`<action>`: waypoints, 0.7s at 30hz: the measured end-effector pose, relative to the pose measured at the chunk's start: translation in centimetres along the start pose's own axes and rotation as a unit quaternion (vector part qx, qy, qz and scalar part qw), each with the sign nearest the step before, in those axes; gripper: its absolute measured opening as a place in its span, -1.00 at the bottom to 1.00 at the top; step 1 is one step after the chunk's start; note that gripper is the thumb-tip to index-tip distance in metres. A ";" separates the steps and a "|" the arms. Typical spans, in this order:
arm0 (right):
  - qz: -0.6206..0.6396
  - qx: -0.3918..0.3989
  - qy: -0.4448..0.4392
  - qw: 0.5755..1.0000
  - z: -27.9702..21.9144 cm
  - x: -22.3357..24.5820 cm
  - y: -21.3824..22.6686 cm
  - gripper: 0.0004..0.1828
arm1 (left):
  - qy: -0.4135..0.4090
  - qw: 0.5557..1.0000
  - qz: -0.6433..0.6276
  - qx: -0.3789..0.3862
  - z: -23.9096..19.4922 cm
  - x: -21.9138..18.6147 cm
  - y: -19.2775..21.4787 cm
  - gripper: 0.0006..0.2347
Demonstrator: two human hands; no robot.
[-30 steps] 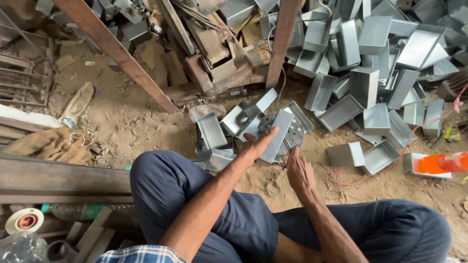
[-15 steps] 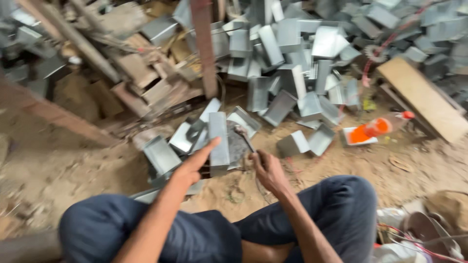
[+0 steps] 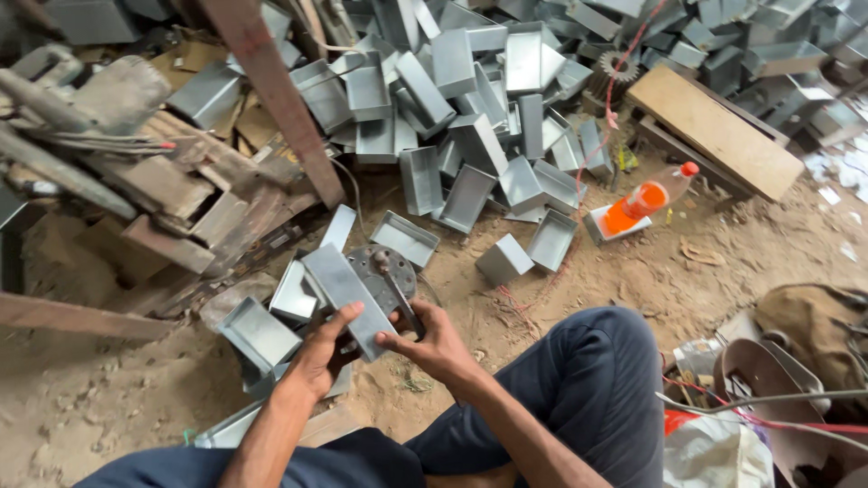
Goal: The person uses a hammer to shape and assemble small metal boxes while sitting on a fabrication floor.
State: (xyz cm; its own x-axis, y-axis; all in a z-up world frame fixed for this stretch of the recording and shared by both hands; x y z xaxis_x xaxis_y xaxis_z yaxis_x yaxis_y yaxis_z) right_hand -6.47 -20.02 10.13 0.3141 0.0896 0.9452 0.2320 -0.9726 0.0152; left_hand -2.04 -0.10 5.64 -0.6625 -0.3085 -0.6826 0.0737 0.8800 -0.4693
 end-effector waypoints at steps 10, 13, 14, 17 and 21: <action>0.070 0.038 0.027 0.996 0.7 0.0 0.5 -0.52 | 0.099 0.987 0.045 -0.120 0.8 0.6 -0.1 -0.35; 0.101 0.059 0.027 0.993 1.1 0.0 0.7 -0.56 | 0.101 0.994 -0.024 -0.026 0.2 0.2 -1.0 -0.27; 0.079 0.049 0.049 0.994 1.3 -0.1 0.9 -0.58 | 0.091 0.996 -0.005 -0.008 0.1 0.2 -1.3 -0.24; 0.077 0.029 0.090 0.993 1.9 -0.7 1.7 -0.59 | 0.114 0.991 0.070 -0.021 -0.2 0.2 -1.8 -0.22; 0.149 -0.022 0.049 0.987 2.0 -0.7 2.4 -0.54 | 0.114 0.934 0.334 -0.052 0.6 0.1 -1.5 -0.27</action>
State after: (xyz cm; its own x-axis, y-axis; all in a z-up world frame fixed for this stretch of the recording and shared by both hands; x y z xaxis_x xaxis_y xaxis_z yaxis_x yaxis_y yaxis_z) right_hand -4.31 -21.95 8.83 0.2717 -0.2208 0.9367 0.1009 -0.9614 -0.2559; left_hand -1.78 -1.65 6.00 -0.6375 0.3966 -0.6606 0.4631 0.8824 0.0829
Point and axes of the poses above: each hand's wrist, its own z-axis towards the middle knuckle, its own y-axis out of the back of the hand, x = y × z, the point moved 1 cm from there along z, towards the middle knuckle, and after that the axes turned 8 degrees about x, right-handed, at the moved point
